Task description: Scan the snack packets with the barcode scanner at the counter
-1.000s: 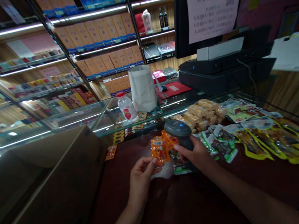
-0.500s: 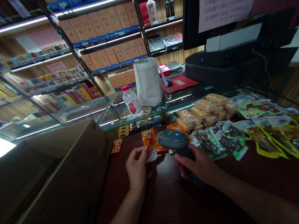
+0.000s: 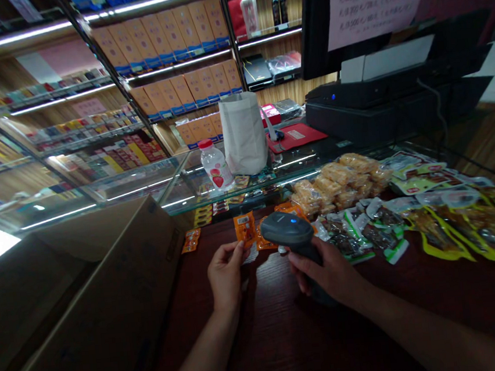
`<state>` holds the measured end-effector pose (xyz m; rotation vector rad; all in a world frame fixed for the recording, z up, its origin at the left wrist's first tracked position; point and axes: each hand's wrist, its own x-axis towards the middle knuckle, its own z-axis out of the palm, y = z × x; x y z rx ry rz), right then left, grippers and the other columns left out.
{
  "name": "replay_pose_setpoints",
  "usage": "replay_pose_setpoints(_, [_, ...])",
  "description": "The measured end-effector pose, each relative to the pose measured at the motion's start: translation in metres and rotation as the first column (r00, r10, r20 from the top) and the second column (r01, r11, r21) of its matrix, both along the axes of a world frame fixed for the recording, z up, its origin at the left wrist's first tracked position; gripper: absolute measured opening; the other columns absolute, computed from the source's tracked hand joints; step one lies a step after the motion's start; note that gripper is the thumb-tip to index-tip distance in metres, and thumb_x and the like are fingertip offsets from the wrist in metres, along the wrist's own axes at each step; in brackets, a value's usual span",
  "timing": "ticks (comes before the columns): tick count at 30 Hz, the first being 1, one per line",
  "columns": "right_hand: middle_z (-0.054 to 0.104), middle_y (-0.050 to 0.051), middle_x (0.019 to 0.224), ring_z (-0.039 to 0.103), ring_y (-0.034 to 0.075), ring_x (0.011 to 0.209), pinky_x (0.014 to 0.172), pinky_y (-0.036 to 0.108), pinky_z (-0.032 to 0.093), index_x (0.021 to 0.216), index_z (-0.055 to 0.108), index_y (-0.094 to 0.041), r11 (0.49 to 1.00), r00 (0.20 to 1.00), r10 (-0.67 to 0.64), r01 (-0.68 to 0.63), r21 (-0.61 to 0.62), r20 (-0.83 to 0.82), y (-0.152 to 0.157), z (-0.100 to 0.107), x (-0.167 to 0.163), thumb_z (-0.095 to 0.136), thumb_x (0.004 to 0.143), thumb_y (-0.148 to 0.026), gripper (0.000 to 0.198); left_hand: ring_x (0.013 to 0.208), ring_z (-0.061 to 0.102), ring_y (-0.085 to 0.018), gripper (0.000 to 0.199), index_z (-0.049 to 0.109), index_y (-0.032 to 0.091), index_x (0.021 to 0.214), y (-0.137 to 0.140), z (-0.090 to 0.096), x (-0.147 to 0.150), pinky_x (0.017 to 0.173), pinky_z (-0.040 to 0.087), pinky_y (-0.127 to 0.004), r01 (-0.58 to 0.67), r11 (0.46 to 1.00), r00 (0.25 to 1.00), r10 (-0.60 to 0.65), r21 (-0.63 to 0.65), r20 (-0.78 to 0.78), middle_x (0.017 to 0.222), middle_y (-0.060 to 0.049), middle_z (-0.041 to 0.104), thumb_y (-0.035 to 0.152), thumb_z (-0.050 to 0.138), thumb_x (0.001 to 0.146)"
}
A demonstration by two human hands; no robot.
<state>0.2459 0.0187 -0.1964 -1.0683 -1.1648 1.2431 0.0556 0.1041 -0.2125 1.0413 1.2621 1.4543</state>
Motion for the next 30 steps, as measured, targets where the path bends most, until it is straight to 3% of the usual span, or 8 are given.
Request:
replay_pose_setpoints(6, [0.061,-0.005,0.055,0.057,0.014,0.041,0.040,0.023,0.045,0.089,0.057,-0.020,1.000,1.000,0.004,-0.004,0.025,-0.007,0.000,0.001,0.000,0.065,0.089,-0.045,0.026,0.076,0.071,-0.019,0.024,0.076,0.015,0.078,-0.001,0.003,0.000,0.075,0.058,-0.029,0.008,0.998,0.993,-0.001,0.064,-0.118,0.080,-0.004,0.076,0.036,0.080,0.068])
replay_pose_setpoints(14, [0.061,-0.004,0.058,0.058,0.014,0.042,0.039,0.022,0.046,0.092,0.057,-0.020,1.000,1.000,-0.002,0.002,0.020,0.004,0.002,-0.001,0.001,0.065,0.089,-0.045,0.026,0.070,0.071,-0.015,0.031,0.071,0.013,0.079,0.005,-0.001,-0.003,0.072,0.060,-0.028,-0.008,1.000,1.000,0.007,0.020,0.017,0.080,-0.002,0.074,0.036,0.085,0.063])
replay_pose_setpoints(19, [0.062,-0.004,0.058,0.057,0.014,0.040,0.038,0.023,0.045,0.093,0.057,-0.020,1.000,1.000,-0.003,0.003,0.031,0.020,0.003,-0.005,0.002,0.065,0.089,-0.047,0.028,0.073,0.074,-0.018,0.026,0.068,0.013,0.081,0.029,0.005,-0.035,0.073,0.062,-0.030,-0.071,0.997,0.997,0.071,-0.010,0.012,0.076,-0.004,0.073,0.032,0.080,0.068])
replay_pose_setpoints(24, [0.061,-0.005,0.055,0.058,0.015,0.043,0.040,0.023,0.047,0.097,0.058,-0.020,0.999,0.999,0.007,-0.009,0.037,0.042,0.004,-0.005,0.002,0.064,0.090,-0.047,0.028,0.054,0.070,-0.015,0.016,0.063,0.012,0.076,0.056,0.003,-0.074,0.059,0.061,-0.028,-0.184,0.981,0.980,0.178,-0.068,-0.087,0.061,-0.002,0.068,0.018,0.076,0.070])
replay_pose_setpoints(30, [0.062,-0.005,0.057,0.056,0.013,0.039,0.039,0.022,0.045,0.094,0.055,-0.020,0.999,1.000,-0.004,0.003,0.051,0.029,0.007,-0.008,-0.001,0.063,0.090,-0.043,0.024,0.052,0.069,-0.015,0.018,0.054,0.015,0.073,0.076,0.003,-0.084,0.055,0.059,-0.025,-0.232,0.972,0.946,0.213,-0.050,-0.245,0.059,0.001,0.065,0.013,0.072,0.072])
